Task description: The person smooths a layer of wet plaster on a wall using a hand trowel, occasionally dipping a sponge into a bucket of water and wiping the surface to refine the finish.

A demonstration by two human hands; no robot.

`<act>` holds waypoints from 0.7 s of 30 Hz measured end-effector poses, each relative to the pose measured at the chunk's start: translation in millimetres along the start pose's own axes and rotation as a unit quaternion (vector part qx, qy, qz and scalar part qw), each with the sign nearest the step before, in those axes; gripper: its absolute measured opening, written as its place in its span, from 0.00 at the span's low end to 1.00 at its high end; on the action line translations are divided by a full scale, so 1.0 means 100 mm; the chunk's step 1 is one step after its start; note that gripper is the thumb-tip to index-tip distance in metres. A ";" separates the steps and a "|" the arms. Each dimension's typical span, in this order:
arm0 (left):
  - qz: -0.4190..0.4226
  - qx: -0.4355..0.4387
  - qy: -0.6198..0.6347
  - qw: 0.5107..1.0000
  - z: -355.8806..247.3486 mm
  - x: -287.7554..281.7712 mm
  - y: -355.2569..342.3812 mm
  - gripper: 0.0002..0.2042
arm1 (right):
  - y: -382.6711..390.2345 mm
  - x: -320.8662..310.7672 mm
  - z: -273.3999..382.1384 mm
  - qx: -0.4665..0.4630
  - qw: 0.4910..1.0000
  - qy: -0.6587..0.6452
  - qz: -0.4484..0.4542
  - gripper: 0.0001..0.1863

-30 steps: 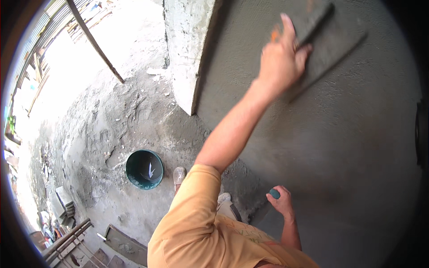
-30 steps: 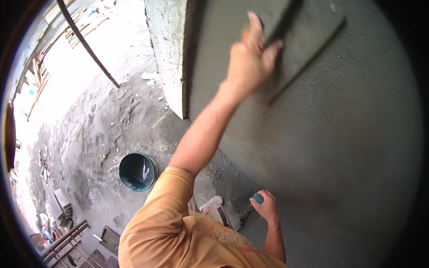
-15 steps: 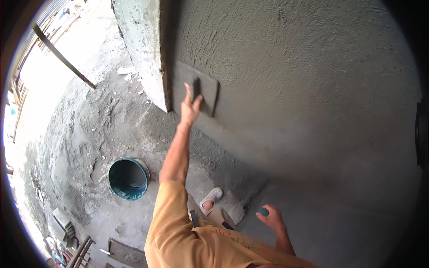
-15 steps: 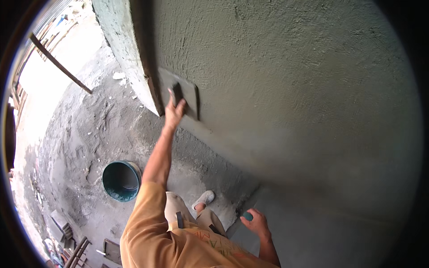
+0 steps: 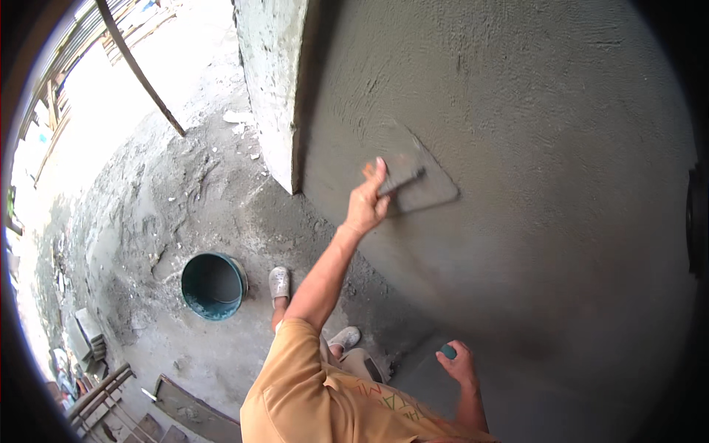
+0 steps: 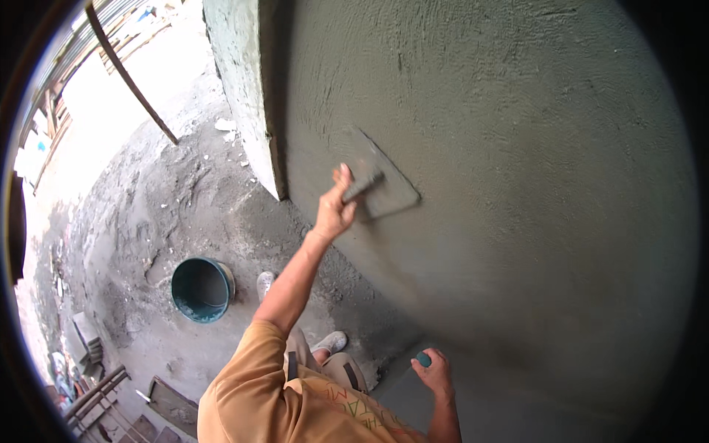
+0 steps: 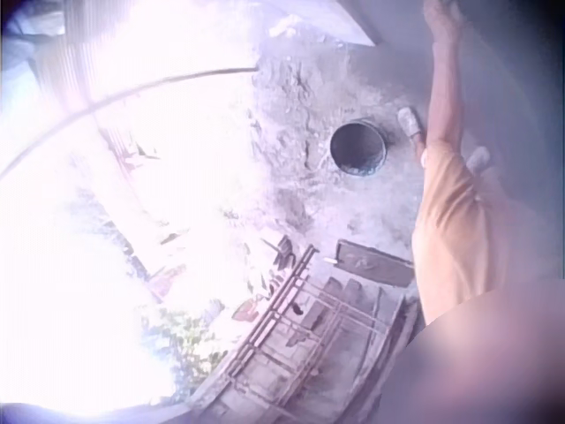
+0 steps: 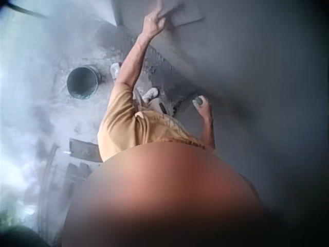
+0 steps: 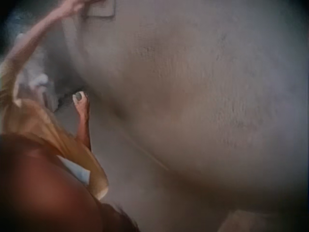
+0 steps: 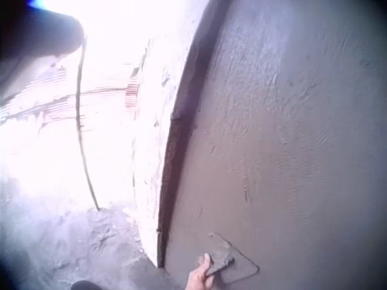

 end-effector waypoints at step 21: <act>-0.048 0.180 -0.017 0.982 -3.12 -0.99 -2.84 0.37 | -0.55 -0.22 1.22 -0.115 0.988 -0.051 -0.084 0.17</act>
Point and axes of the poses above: each hand's wrist, its own y-axis away from the middle knuckle, its own x-axis out of the palm, z = x × y, the point moved 4 cm from there along -y, towards the middle knuckle, and after that the axes turned 4 degrees about z, right-handed, at the moved point
